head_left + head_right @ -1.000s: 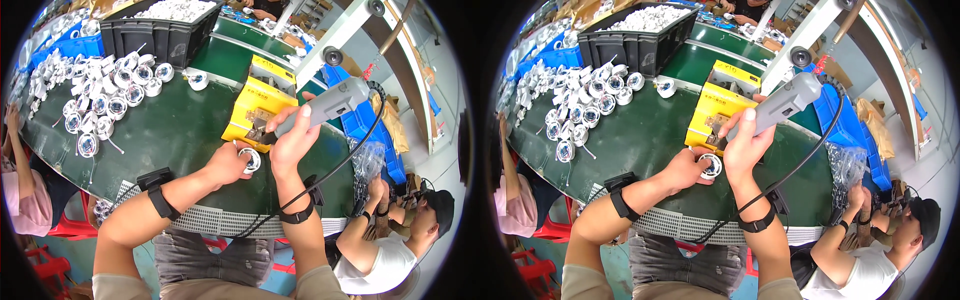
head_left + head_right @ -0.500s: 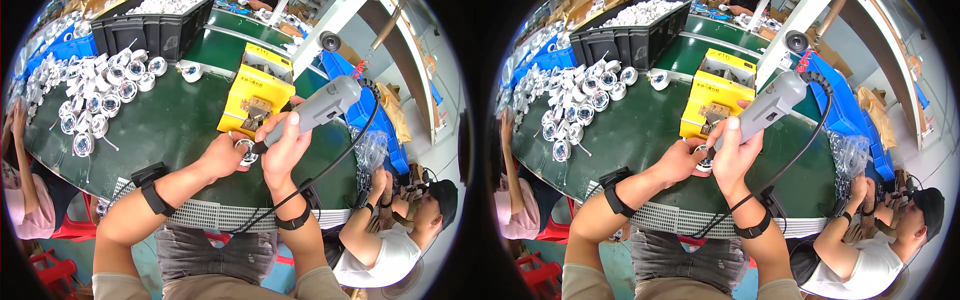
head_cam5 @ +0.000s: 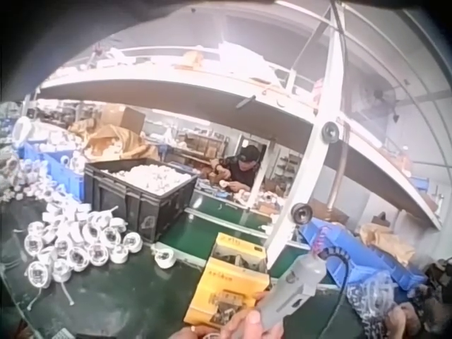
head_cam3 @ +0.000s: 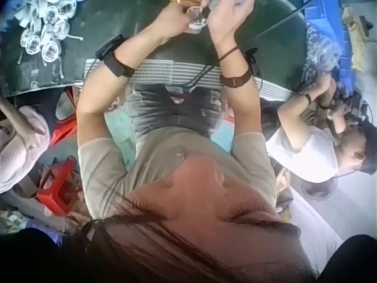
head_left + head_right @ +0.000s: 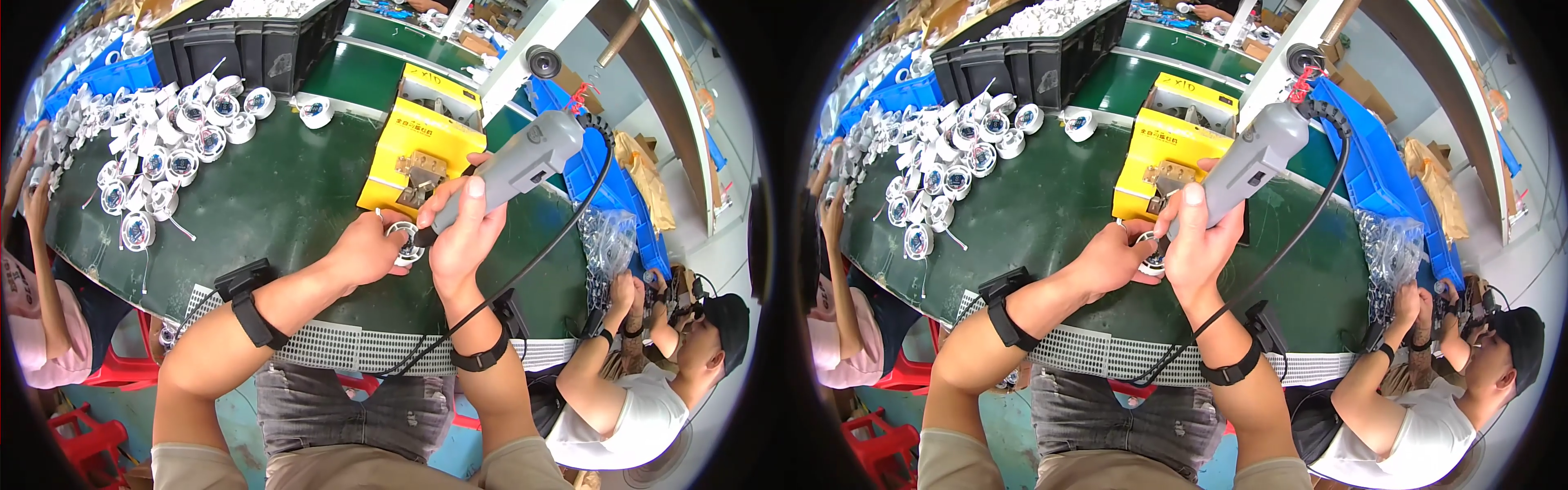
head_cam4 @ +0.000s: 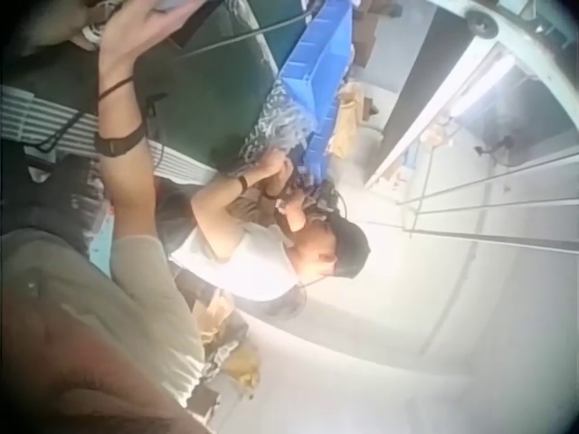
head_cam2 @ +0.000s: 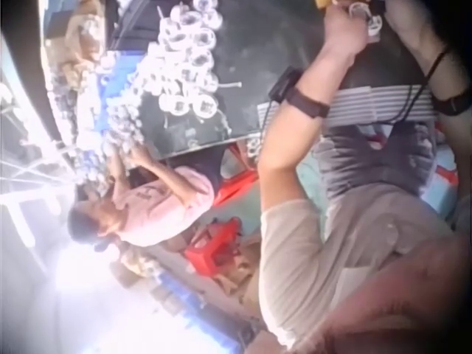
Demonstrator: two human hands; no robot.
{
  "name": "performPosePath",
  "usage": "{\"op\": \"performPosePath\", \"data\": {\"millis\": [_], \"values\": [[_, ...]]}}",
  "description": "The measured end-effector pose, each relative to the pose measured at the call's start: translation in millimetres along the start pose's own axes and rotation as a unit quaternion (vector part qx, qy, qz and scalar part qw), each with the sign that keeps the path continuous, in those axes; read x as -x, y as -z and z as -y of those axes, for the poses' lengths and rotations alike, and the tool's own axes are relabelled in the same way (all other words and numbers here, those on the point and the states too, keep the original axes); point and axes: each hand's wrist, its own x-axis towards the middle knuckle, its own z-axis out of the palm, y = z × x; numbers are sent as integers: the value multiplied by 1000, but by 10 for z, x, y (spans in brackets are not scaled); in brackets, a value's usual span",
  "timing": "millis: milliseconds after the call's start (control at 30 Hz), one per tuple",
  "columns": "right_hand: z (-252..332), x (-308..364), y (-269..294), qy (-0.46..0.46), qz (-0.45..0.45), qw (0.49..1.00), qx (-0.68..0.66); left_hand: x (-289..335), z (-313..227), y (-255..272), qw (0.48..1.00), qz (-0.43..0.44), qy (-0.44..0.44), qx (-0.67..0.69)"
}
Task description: The person picks up a camera housing and a circuit board, threads the wires through the housing, and secures them using an electric screwdriver. They then place the assembled unit on the table and repeat the process with another set of components.
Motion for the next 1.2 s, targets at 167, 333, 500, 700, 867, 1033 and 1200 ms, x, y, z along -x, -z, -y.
{"op": "performPosePath", "data": {"millis": [167,333,500,700,867,1033,1200], "values": [[-48,13,21,-14,25,999,-40,13,-26,-3,1000,-3,-8,-7],[-54,38,30,1,71,996,-51,18,13,-10,999,-28,-18,-3],[-5,28,83,6,21,998,-57,169,-296,438,890,-68,-135,-430],[-113,-61,95,17,-25,999,-32,224,-390,1178,649,-391,-216,-615],[-164,-103,135,65,27,996,52,47,-241,873,689,-264,-210,-641],[-84,-96,169,42,22,989,141,-28,-83,447,730,-195,-233,-612],[-136,-43,64,-5,68,987,148,-128,13,639,795,-188,-310,-487]]}}
